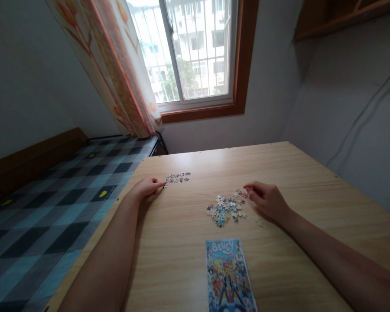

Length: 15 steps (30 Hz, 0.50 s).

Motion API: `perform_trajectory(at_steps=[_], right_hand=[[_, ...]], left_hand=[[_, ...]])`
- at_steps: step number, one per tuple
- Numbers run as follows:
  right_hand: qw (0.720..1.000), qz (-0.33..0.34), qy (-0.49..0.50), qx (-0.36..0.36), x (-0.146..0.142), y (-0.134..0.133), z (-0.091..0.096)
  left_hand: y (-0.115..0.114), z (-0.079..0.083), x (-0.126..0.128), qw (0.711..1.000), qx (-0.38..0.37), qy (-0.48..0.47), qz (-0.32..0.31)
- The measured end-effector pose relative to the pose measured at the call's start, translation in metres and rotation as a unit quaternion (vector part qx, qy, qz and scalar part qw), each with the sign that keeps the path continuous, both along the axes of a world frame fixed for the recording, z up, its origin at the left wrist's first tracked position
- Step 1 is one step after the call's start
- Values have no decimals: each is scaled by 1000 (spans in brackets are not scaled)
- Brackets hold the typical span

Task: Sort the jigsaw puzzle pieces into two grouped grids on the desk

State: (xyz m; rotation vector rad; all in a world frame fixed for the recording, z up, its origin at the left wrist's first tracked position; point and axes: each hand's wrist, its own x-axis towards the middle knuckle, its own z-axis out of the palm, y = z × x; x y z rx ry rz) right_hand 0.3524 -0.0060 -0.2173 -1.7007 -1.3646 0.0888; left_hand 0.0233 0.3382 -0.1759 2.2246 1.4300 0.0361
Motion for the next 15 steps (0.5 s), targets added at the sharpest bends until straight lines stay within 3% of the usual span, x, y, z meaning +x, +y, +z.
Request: perform_trajectory(at_steps=[15], right_hand=[[998,14,-64,-16,-3,-1,3]], left_hand=[[-5,5,8,999,9,-2,37]])
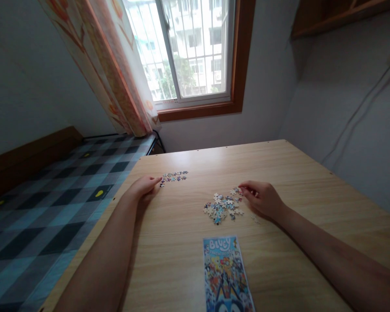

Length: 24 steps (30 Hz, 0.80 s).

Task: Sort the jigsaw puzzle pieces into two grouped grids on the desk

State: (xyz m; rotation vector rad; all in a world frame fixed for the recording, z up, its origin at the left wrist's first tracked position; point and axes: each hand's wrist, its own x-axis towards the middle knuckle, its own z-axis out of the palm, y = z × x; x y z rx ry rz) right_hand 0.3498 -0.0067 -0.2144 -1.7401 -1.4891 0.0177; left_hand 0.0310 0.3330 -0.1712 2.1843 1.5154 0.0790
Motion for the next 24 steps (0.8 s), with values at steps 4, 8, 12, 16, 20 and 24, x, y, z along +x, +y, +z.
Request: perform_trajectory(at_steps=[4,8,12,16,20,24], right_hand=[[995,65,-72,33,-4,0,6],[983,118,-126,61,-8,2,11],[974,154,-155,66,-10,3,12],[967,173,-171,73,-13,2,14],[961,190,-188,74,-16,1,15],[953,210,-204,72,-22,-1,16]], left_hand=[[-3,9,10,998,57,13,16],[-19,32,26,993,112,35,-20],[-55,59,44,989,100,39,-102],[-106,82,57,963,53,104,-242],[-151,94,69,918,35,169,-358],[-173,85,81,886,40,211,-410]])
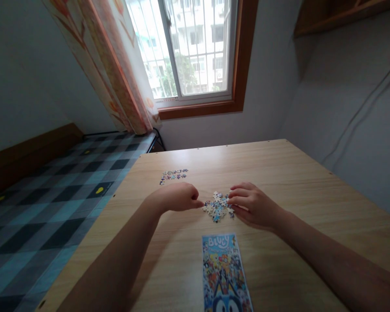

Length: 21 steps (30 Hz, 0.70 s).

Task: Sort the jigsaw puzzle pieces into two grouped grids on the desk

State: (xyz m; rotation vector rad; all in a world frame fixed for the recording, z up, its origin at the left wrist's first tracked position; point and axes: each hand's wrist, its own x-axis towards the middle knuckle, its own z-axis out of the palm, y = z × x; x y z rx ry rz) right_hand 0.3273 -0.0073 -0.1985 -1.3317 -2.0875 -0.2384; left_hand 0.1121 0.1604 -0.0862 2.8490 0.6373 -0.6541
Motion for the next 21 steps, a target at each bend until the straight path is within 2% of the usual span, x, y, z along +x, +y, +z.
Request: perform_trajectory(at_steps=[5,8,14,21], right_hand=[[999,24,-20,-16,-18,-5,3],[998,23,-44,-37,-28,-7,1],[994,20,-75,-76,-30,-6,-7],[994,16,-69,-78,-26,-5,-9]], left_hand=[[5,-25,9,999,17,49,-4],[10,-34,10,998,16,62,-5],[11,-40,13,996,22,81,0],[7,-44,17,995,43,86,22]])
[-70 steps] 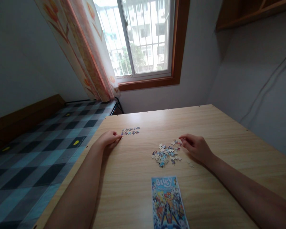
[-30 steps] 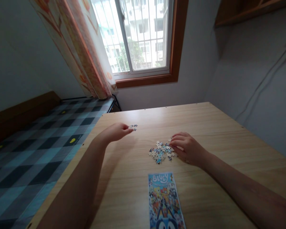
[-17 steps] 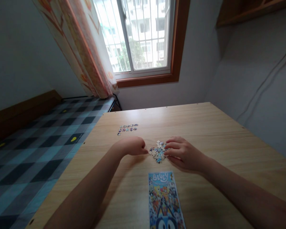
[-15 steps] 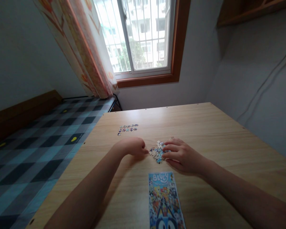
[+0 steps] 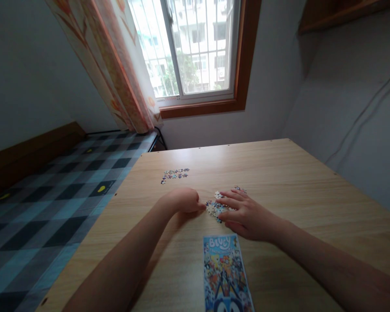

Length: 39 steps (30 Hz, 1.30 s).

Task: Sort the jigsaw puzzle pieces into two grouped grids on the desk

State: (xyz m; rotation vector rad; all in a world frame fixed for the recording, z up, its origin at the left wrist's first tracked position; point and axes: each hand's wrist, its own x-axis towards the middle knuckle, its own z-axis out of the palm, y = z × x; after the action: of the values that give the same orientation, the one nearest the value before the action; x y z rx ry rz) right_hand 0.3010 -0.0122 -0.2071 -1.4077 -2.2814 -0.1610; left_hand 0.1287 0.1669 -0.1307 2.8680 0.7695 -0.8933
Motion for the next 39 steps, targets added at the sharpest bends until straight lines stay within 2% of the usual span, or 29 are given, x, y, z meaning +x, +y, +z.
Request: perform_trajectory(at_steps=[4,8,20,30,34,39], right_hand=[[1000,-5,6,8,0,-1,1],[1000,-6,14,17,0,-1,3],[996,-28,41,78,7,2,4],[999,-36,29,16,6,0,1],[999,-39,29,-1,8,0,1],[999,-38,26,0,10,1,2]], left_hand=[[2,-2,-1,1000,6,-5,-11],[8,0,-3,1000,-18,1,-23],[20,4,-7,1000,-28,7,2],[-4,9,-1,1000,-18,-5,7],[-4,6,-1,1000,-3,4,-1],[-3,3,0,1000,-9,2,20]])
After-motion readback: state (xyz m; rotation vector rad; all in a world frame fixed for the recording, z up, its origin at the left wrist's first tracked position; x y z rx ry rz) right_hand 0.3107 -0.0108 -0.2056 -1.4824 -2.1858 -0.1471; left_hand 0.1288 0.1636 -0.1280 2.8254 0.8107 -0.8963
